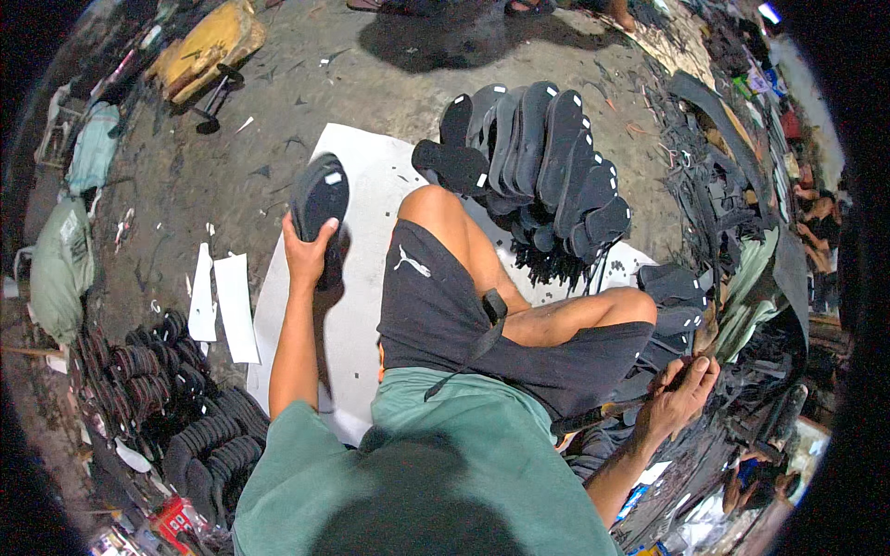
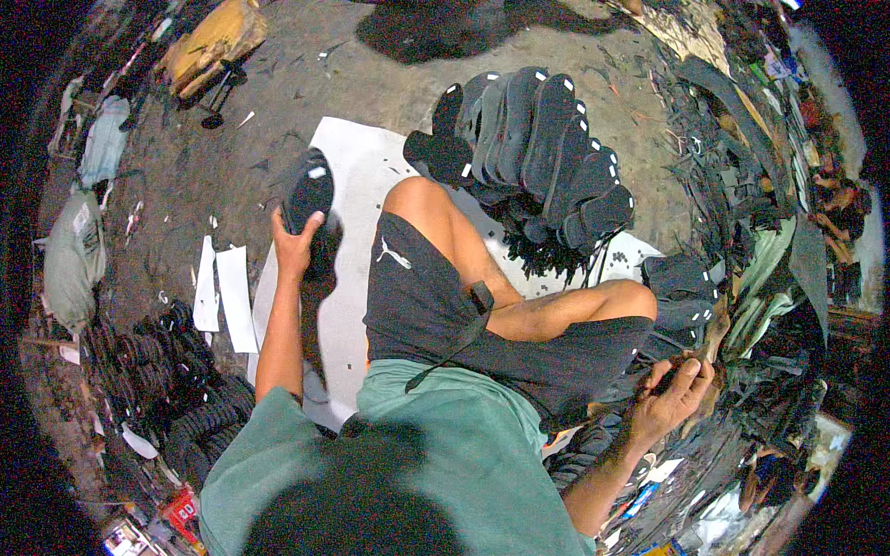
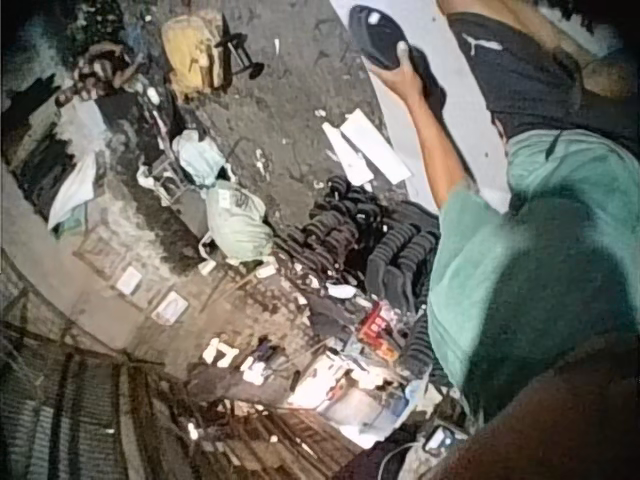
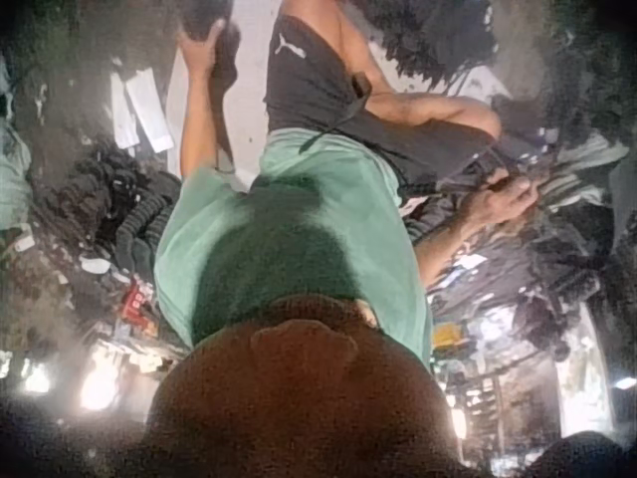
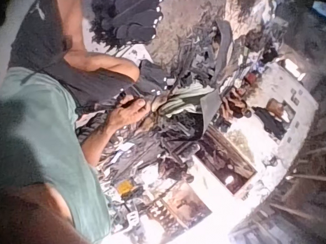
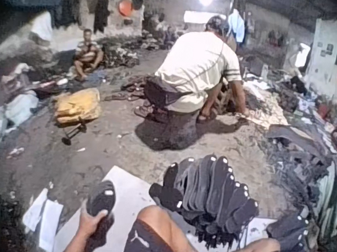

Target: The person sits on the floor and uses a small knife to trim the edges of black shoe soles. They handle each sole one at a time, scraping along the perimeter and stacking the finished pieces. At one point, they briefly handle a brown sandal with a gold strap before returning to the black soles.

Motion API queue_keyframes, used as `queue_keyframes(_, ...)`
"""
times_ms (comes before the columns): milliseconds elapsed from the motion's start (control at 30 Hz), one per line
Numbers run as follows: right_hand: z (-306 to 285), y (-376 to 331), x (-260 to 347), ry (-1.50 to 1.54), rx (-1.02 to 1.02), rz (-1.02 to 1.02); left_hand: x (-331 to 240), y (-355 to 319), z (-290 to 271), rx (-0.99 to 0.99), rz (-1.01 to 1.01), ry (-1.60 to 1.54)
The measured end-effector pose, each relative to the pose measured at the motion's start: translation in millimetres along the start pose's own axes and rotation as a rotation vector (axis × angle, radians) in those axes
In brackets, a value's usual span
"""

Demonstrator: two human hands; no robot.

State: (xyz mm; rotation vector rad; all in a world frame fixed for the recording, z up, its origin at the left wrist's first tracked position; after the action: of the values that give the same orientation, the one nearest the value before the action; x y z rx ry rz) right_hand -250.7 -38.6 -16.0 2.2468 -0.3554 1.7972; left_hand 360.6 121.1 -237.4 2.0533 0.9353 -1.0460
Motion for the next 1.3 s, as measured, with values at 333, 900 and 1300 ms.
queue_keyframes(333,5,6,-2,0.040,0.055,-0.019,50,-33,49,-0.126,-0.084,-0.304)
queue_keyframes(900,-2,-2,5,0.075,0.061,-0.023,106,1,28,0.424,-0.356,0.223)
queue_keyframes(1300,31,-22,19,0.083,0.209,0.037,56,-10,28,0.439,-0.349,0.703)
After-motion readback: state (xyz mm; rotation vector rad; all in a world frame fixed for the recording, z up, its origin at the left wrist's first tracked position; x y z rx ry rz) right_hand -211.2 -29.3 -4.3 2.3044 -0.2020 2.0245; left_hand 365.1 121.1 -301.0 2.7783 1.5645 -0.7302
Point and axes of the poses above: each hand's wrist, its own y-axis towards the middle knuckle, its own z-axis out of the palm, x = y × z, the point moved 6 cm from there along y, towards the middle knuckle, and after that the axes turned 8 degrees about z, right-handed, at the moved point
